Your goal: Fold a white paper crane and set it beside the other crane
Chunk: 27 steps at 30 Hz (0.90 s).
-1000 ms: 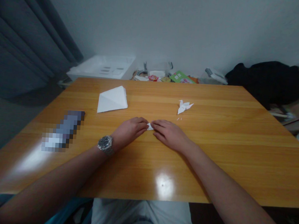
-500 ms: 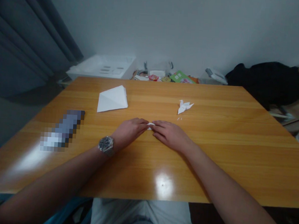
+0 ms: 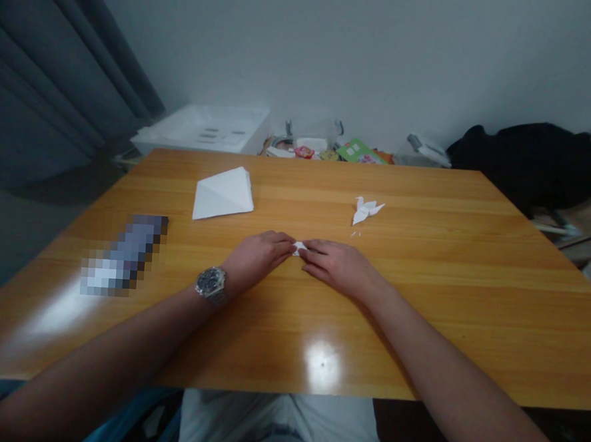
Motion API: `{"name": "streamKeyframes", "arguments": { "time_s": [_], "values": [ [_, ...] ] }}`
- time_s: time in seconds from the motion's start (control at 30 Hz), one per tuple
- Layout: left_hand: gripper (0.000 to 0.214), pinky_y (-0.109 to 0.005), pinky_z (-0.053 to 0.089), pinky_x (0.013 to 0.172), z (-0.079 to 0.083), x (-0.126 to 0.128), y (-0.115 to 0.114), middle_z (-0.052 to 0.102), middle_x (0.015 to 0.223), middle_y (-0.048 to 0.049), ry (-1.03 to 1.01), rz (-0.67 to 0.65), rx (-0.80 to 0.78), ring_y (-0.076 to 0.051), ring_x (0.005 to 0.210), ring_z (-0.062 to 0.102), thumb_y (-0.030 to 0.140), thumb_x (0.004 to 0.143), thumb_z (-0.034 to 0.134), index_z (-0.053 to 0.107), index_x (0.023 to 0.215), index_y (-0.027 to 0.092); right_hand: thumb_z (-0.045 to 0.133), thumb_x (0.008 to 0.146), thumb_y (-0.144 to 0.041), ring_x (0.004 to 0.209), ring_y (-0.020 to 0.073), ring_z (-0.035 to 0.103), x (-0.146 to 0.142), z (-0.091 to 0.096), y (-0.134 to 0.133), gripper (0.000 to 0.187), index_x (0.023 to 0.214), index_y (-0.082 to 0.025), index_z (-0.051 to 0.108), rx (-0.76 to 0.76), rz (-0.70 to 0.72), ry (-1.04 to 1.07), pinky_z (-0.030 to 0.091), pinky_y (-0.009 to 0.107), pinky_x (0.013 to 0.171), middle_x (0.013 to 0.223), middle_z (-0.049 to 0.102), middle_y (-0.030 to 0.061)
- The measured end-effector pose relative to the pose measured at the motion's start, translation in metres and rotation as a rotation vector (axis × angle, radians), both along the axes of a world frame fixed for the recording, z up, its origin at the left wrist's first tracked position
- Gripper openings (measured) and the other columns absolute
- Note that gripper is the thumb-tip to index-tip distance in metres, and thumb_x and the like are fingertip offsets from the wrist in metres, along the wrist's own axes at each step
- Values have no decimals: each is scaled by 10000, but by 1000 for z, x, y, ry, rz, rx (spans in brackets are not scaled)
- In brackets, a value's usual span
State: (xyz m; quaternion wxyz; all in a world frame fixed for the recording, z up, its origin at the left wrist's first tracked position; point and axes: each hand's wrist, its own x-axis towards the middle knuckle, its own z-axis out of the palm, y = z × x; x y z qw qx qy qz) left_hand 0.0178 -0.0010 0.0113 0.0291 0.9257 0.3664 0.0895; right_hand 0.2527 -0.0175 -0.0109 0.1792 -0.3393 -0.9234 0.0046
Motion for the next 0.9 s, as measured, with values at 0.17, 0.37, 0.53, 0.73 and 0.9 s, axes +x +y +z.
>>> {"name": "streamKeyframes", "arguments": {
  "time_s": [0.17, 0.37, 0.53, 0.73, 0.9],
  "values": [
    [242, -305, 504, 827, 2, 1, -1, 686, 1115, -87, 19, 0, -5, -208, 987, 628, 242, 1030, 463, 689, 1079, 169, 538, 1007, -314, 1205, 263, 658, 0, -1, 0, 329, 1273, -183, 682, 13, -5, -35, 559, 422, 1024, 1325, 676, 127],
    [254, -306, 511, 842, 2, 1, 0, 691, 1096, -94, 14, -4, -24, -205, 981, 634, 239, 1031, 464, 693, 1096, 152, 537, 1010, -317, 1222, 246, 649, 2, 1, -1, 332, 1283, -185, 673, -8, 11, -13, 536, 402, 1054, 1332, 674, 120],
    [254, -313, 511, 878, 2, 1, 0, 694, 1097, -95, -6, -16, -33, -206, 1004, 632, 238, 1029, 471, 705, 1074, 153, 545, 1005, -324, 1215, 264, 652, 2, 0, -1, 325, 1271, -197, 681, 17, 21, -20, 549, 435, 1034, 1330, 673, 125],
    [250, -314, 508, 872, 2, 1, -1, 688, 1104, -95, 14, -18, -21, -208, 1003, 625, 243, 1026, 479, 708, 1077, 156, 573, 987, -322, 1201, 305, 653, -2, 2, -3, 322, 1242, -171, 698, 1, 8, -20, 565, 465, 998, 1321, 665, 166],
    [239, -311, 503, 846, 0, 1, 0, 683, 1063, -95, 57, -25, 11, -209, 978, 618, 245, 1025, 477, 695, 1070, 157, 585, 978, -319, 1265, 302, 605, -3, 3, -4, 326, 1270, -210, 682, -51, -6, 21, 546, 481, 1025, 1421, 593, 146]
  ]
}}
